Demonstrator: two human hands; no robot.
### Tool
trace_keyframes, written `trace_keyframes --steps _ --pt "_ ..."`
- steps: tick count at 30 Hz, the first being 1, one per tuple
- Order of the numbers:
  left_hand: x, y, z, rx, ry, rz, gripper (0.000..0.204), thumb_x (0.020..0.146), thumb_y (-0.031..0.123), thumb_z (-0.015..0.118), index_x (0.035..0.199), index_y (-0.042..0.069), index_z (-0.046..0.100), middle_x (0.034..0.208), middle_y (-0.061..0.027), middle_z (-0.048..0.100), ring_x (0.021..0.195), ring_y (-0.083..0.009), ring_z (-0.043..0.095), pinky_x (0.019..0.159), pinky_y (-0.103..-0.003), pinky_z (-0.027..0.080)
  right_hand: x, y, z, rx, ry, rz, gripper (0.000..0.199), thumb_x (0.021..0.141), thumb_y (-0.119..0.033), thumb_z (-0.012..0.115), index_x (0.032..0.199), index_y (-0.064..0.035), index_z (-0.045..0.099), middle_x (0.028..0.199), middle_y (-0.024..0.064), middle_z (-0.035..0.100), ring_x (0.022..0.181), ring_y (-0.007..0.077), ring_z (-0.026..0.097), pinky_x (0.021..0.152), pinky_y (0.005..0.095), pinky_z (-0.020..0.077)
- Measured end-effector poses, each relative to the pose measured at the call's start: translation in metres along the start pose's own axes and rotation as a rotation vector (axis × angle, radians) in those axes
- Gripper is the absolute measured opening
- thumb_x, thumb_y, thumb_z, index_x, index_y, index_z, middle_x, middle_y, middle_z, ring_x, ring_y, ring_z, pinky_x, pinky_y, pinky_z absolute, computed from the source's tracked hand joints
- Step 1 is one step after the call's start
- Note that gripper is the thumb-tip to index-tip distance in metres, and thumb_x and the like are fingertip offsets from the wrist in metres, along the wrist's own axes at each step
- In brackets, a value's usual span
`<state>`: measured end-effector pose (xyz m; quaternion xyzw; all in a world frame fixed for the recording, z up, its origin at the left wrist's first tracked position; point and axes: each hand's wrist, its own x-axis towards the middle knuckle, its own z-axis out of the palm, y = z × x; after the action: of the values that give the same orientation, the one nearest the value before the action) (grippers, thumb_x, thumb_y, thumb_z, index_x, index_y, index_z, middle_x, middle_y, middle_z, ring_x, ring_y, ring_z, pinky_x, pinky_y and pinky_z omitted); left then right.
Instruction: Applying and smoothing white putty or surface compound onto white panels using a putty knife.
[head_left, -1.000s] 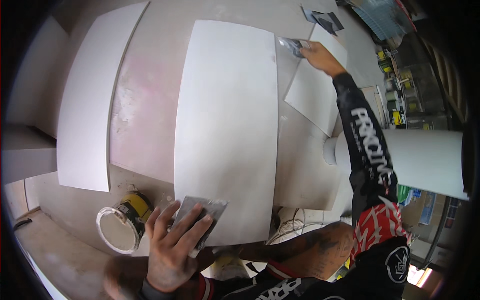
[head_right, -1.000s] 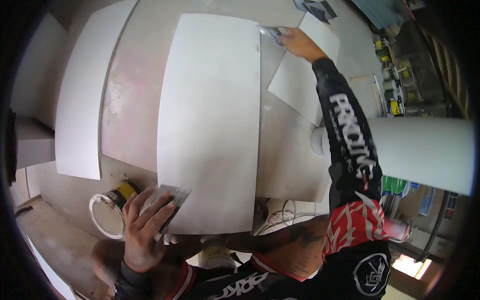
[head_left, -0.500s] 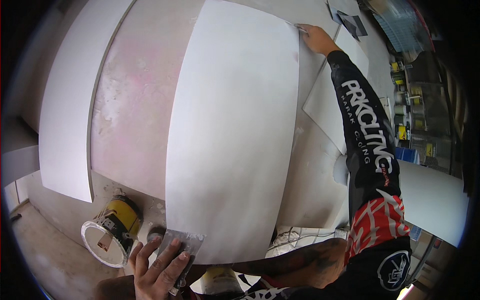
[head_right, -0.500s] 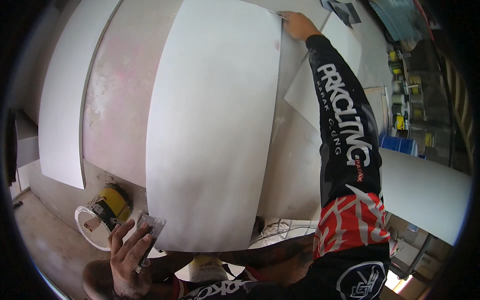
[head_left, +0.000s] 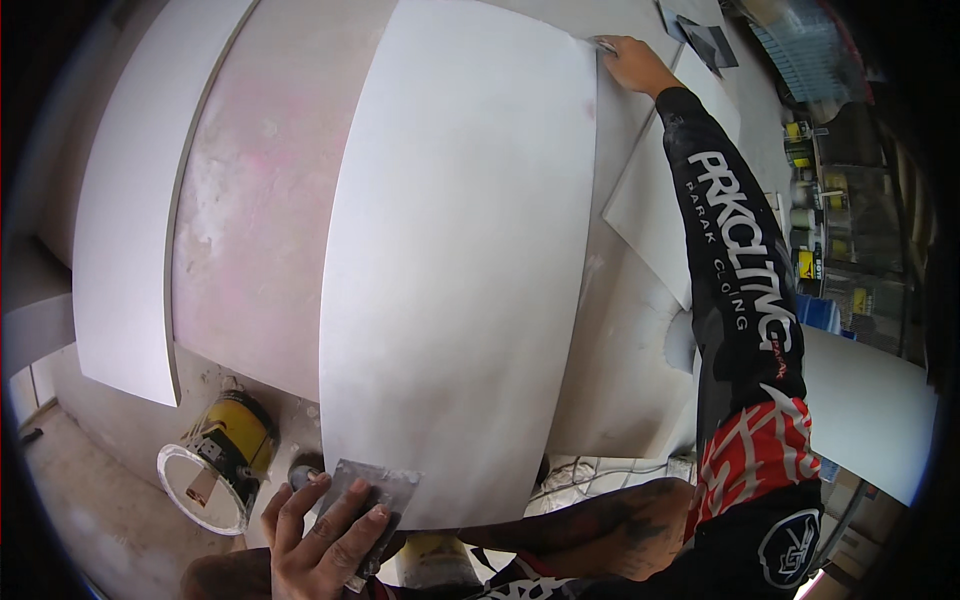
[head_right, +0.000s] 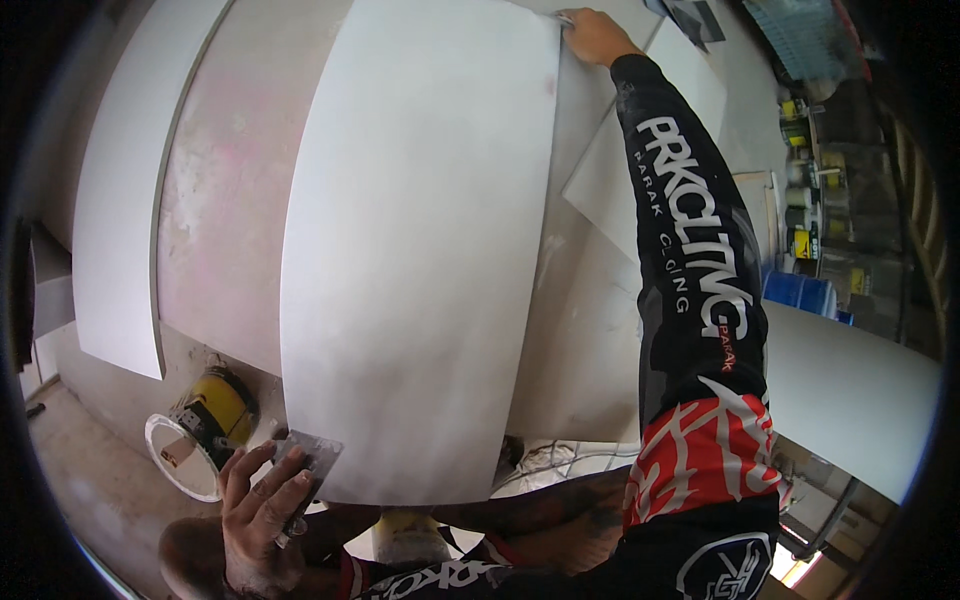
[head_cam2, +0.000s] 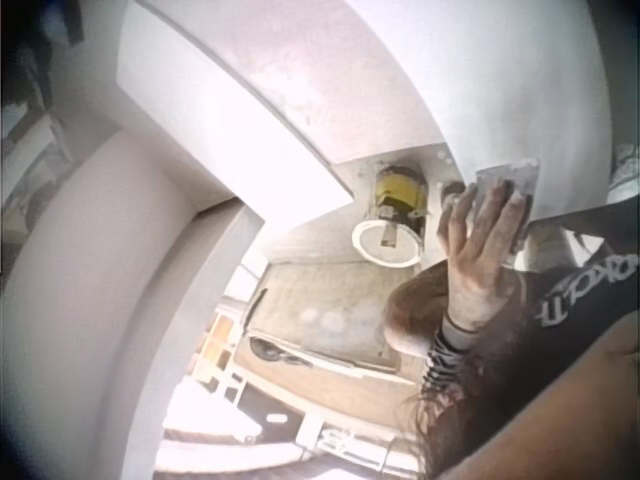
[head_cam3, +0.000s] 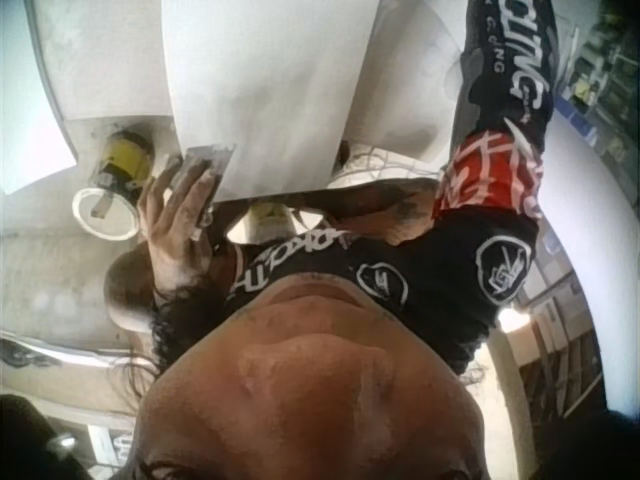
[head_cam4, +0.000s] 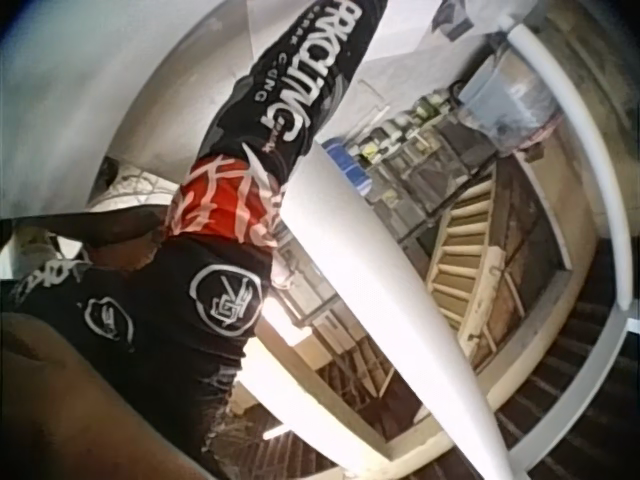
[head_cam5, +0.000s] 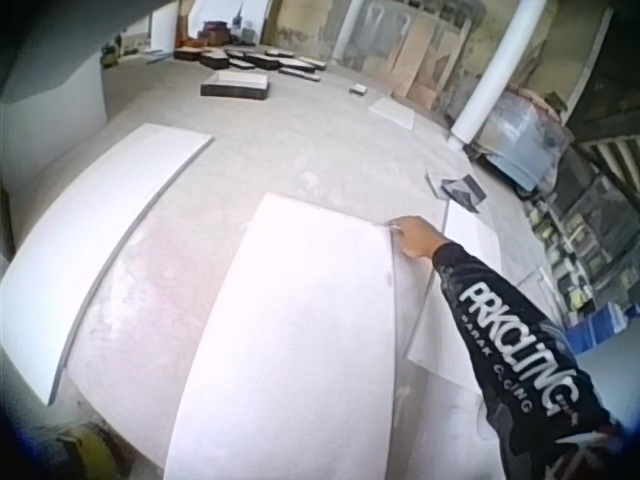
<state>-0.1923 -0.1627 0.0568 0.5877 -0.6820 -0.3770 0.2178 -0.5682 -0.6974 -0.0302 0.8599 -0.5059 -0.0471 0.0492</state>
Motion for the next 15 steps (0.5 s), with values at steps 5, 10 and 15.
trace_keyframes --steps 5,10,15 --pt "-0.002 0.004 0.000 0.013 -0.007 -0.002 0.042 0.101 0.033 0.037 0.123 0.009 0.064 0.122 -0.0139 0.065 0.121 -0.0351 0.054 0.104 -0.046 0.035 -0.010 0.000 0.004 -0.008 -0.020 -0.054 0.043 0.084 -0.008 0.050 0.127 -0.0069 0.059 0.121 0.0189 0.063 0.109 0.0346 0.061 0.098 0.0372 0.0451" --pt "-0.004 0.014 0.000 0.013 -0.056 -0.036 0.054 0.062 0.002 0.057 0.116 0.005 0.062 0.122 -0.0170 0.064 0.118 -0.0418 0.054 0.104 -0.056 0.032 -0.047 -0.013 -0.004 0.097 -0.080 -0.160 0.046 0.080 -0.002 0.052 0.126 -0.0066 0.059 0.123 0.0166 0.062 0.112 0.0321 0.059 0.099 0.0376 0.0445" --pt "0.000 0.020 0.007 0.019 -0.068 0.008 0.051 0.064 0.006 0.062 0.115 0.007 0.062 0.123 -0.0153 0.064 0.117 -0.0408 0.055 0.102 -0.056 0.034 -0.119 -0.041 -0.011 0.100 -0.022 -0.325 0.050 0.076 -0.001 0.057 0.125 -0.0079 0.058 0.124 0.0137 0.061 0.112 0.0329 0.057 0.101 0.0393 0.0427"
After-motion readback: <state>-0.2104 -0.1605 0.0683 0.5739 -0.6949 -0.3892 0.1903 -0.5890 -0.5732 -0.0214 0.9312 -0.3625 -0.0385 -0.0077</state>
